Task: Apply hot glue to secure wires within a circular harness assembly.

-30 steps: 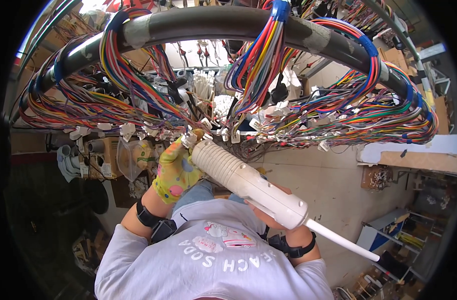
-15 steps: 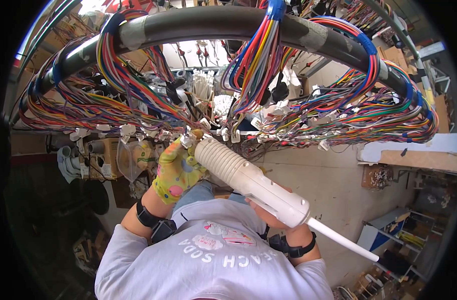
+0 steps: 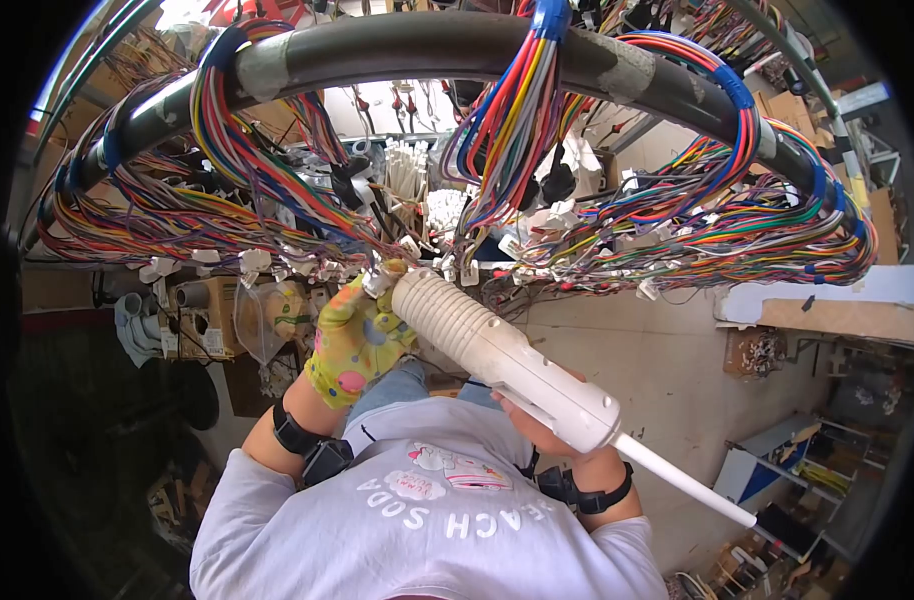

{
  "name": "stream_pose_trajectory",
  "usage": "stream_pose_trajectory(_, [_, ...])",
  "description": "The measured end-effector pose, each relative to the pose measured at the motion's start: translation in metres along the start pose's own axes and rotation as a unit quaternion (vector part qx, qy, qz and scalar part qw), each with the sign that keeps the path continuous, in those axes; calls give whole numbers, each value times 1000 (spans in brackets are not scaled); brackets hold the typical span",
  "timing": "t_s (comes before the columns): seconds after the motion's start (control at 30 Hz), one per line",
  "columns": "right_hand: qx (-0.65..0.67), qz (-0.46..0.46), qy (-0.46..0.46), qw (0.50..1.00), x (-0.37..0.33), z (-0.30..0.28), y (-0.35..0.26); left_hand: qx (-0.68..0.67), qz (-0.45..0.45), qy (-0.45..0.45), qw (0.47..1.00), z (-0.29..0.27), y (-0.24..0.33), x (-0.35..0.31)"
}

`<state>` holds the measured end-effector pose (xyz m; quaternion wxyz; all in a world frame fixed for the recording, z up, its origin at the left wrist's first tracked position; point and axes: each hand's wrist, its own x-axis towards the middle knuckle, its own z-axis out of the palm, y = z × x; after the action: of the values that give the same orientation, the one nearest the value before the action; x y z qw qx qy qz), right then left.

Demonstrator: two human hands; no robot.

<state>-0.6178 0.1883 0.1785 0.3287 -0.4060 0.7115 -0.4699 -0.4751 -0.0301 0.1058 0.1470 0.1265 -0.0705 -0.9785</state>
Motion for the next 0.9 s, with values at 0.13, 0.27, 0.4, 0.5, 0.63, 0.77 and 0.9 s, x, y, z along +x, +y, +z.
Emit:
stream_pose_trajectory(0.13, [39,2,-42,998,-9,-10,4,-9,10,77,997,24,-3,2])
stream_pose_trajectory(0.27, [-92,-183,3,979,4,-15,-10,72,85,34,993,16,-2,-3])
stream_pose_trajectory(0.4, [133,-87,-59,986,-1,-22,-17,120,113,17,986,2,-2,0])
stream_pose_trajectory(0.5, [182,-59,-34,981,-12,-16,-6,105,105,7,989,18,-6,5])
stream_pose_trajectory(0.63, [166,-64,-61,982,-11,-18,-9,89,128,-27,987,13,-7,3])
stream_pose_trajectory(0.77, [55,-147,-92,983,-8,-23,-14,53,101,39,993,-7,-6,4])
stream_pose_trajectory(0.9, [130,-51,-9,990,-21,-13,-4,67,85,23,994,12,-9,14])
